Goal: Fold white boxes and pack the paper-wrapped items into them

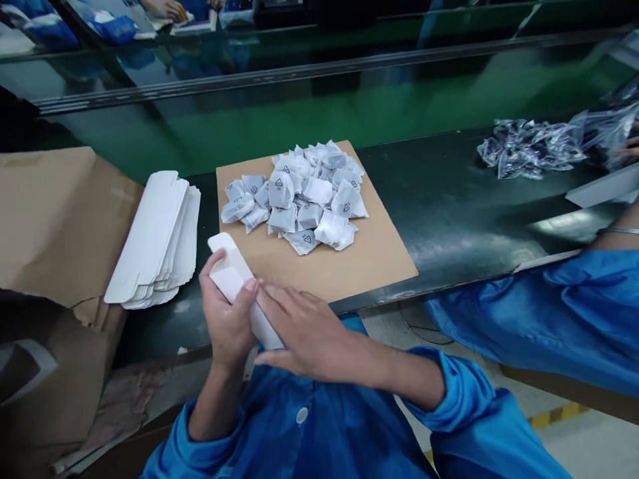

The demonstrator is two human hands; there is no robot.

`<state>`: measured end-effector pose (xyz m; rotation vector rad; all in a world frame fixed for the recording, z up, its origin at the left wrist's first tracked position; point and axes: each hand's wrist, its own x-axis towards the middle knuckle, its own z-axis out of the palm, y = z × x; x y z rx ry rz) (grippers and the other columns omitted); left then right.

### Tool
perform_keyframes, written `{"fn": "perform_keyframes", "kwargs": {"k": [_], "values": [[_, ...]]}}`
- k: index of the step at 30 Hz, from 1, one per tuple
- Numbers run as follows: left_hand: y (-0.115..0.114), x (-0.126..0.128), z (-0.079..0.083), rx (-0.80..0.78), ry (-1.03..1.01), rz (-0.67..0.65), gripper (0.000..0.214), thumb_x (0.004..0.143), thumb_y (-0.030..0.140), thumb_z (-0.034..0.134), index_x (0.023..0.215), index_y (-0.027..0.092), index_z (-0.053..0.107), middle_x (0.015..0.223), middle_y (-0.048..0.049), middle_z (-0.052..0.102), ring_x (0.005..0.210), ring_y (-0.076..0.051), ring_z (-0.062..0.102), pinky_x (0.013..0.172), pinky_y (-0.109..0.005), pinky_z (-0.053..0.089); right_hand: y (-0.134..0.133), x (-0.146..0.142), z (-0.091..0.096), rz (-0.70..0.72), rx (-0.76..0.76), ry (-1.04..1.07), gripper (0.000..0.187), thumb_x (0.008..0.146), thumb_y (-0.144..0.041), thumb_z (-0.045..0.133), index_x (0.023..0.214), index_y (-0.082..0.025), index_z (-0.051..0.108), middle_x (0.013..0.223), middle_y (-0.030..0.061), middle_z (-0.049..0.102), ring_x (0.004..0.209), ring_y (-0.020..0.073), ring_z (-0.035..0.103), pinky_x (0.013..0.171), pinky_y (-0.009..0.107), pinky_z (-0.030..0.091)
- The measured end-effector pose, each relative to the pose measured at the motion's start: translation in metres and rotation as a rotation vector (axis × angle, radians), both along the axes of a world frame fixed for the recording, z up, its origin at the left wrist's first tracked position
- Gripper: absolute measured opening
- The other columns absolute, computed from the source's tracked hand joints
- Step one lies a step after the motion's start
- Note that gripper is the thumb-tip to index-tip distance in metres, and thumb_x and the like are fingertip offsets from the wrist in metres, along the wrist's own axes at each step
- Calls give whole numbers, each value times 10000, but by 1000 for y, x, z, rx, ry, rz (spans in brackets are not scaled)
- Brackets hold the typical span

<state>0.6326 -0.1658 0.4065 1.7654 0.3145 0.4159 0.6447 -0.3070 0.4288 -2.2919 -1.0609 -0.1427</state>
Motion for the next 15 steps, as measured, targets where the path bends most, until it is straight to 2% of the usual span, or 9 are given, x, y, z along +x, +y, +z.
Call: {"fn": "perform_keyframes", "kwargs": {"k": [2,4,8,10,13,15], "values": [[13,5,1,129,-14,-82,632,789,457,707,1326,214,478,1266,-98,592,1053,-242,642,899,-364,530,-3,9,11,-29,159,161,584,924,-472,601,1392,-139,491,1271,145,637,1127,237,619,897,369,553],[21,5,3,243,-80,-141,592,776,449,709,1281,208,517,1292,-95,573,1136,-261,598,944,-370,499,-5,23,19,-50,285,233,451,932,-413,612,1314,-177,575,1098,93,673,945,186,637,792,320,551],[25,-1,6,339,-130,-209,437,796,378,681,1176,209,547,1129,-57,615,1027,-219,613,878,-330,493,-5,43,24,125,364,316,248,928,-268,622,1144,-167,692,913,41,674,831,141,614,736,276,504],[27,-3,6,356,-116,-243,369,779,345,690,1098,213,559,1029,-32,616,919,-195,614,793,-301,492,-7,50,25,55,471,418,232,924,-262,626,1123,-168,698,845,13,671,767,115,608,695,248,494],[29,-2,8,372,-83,-287,315,762,318,690,1029,221,554,950,-9,597,819,-172,594,704,-276,473,-7,62,27,-169,726,621,265,945,-378,581,1015,-149,695,755,-8,633,625,80,567,579,212,469],[29,-1,10,389,-64,-317,300,761,310,684,1013,223,545,938,-8,589,796,-168,589,676,-271,469,-5,69,26,-145,787,806,337,932,-458,580,864,-140,672,696,-14,610,578,76,552,539,207,452]]}}
